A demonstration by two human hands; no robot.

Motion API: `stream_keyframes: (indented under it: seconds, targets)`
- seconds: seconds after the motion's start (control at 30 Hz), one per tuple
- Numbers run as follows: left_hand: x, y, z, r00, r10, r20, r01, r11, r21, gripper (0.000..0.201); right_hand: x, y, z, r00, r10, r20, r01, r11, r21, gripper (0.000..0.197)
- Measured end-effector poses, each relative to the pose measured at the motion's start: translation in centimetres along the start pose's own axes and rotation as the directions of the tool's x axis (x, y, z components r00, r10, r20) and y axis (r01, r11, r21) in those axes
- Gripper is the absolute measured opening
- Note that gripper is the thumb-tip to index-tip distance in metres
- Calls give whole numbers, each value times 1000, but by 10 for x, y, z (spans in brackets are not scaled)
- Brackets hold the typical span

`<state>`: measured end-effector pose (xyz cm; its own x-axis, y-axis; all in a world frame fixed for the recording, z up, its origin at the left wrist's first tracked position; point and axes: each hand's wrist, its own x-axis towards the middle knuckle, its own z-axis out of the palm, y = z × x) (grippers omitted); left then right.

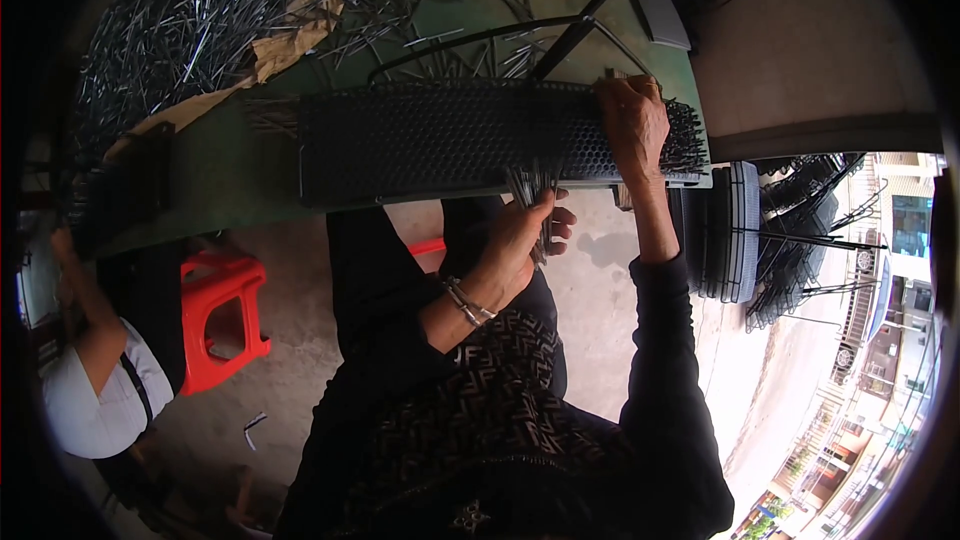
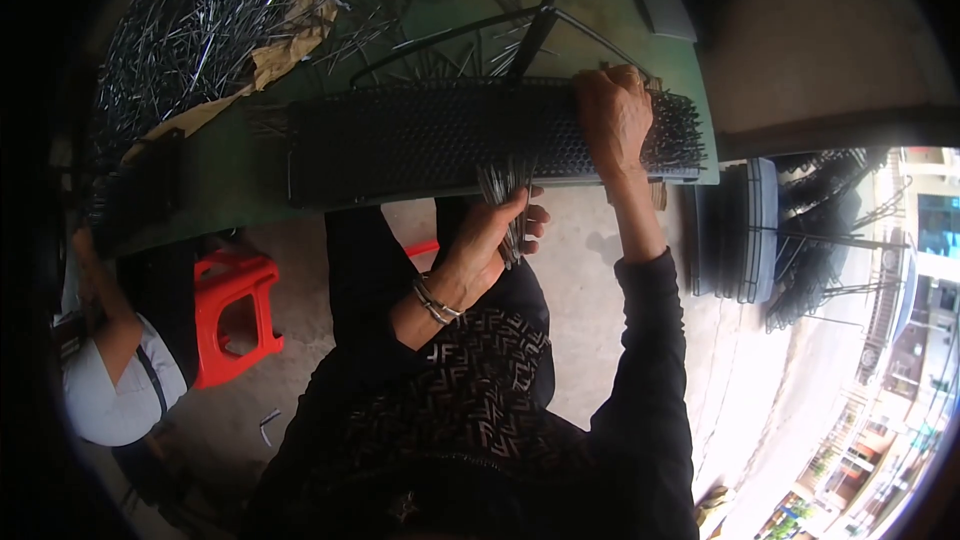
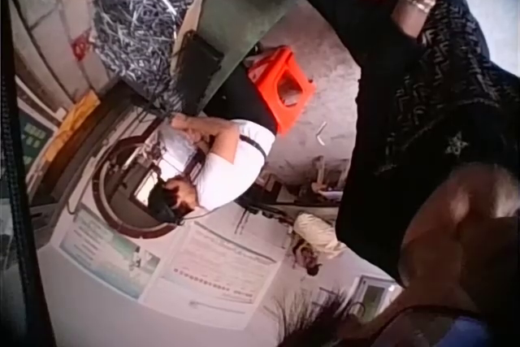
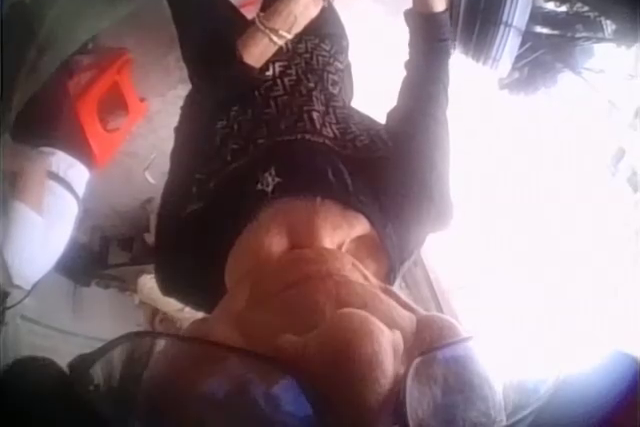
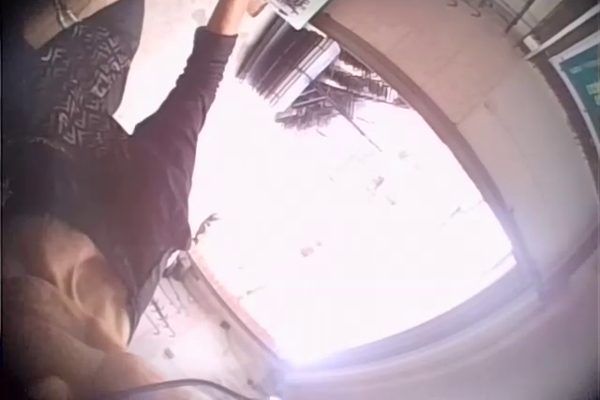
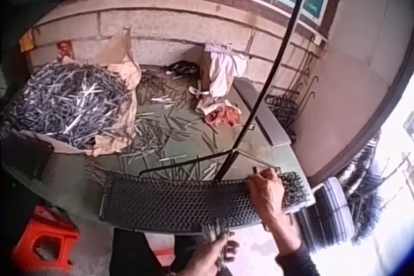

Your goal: Inserting and arranging numerous small metal pins into a black grid component.

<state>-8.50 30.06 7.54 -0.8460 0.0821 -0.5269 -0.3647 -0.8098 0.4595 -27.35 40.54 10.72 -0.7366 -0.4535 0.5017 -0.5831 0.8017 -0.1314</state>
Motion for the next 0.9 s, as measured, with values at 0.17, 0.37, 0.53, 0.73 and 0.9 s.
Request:
stream_keyframes:
  seconds: [0.17, 0.37, 0.53, 0.73, 0.9]
  targets:
    - [-2, 5, 3, 996, 77, 34, -77, 997, -4, 31, -16, -17, -23, 980, 138, 144, -182, 914, 363, 16]
    - [-9, 13, 14, 997, 66, 39, -68, 995, 69, 29, -39, -22, -55, 706, -64, 705, -590, 498, 635, 17]
    - [-10, 12, 11, 997, 51, 54, -59, 983, 173, 29, -41, -20, -59, 668, -71, 741, -633, 470, 615, 14]
    - [-11, 12, 11, 1000, 20, 21, -23, 990, 139, 30, -39, -17, -69, 762, -70, 644, -588, 343, 733, 11]
    - [5, 1, -2, 1000, 0, -14, 1, 999, 40, 31, -20, -21, -63, 925, 333, 182, -357, 598, 718, 15]
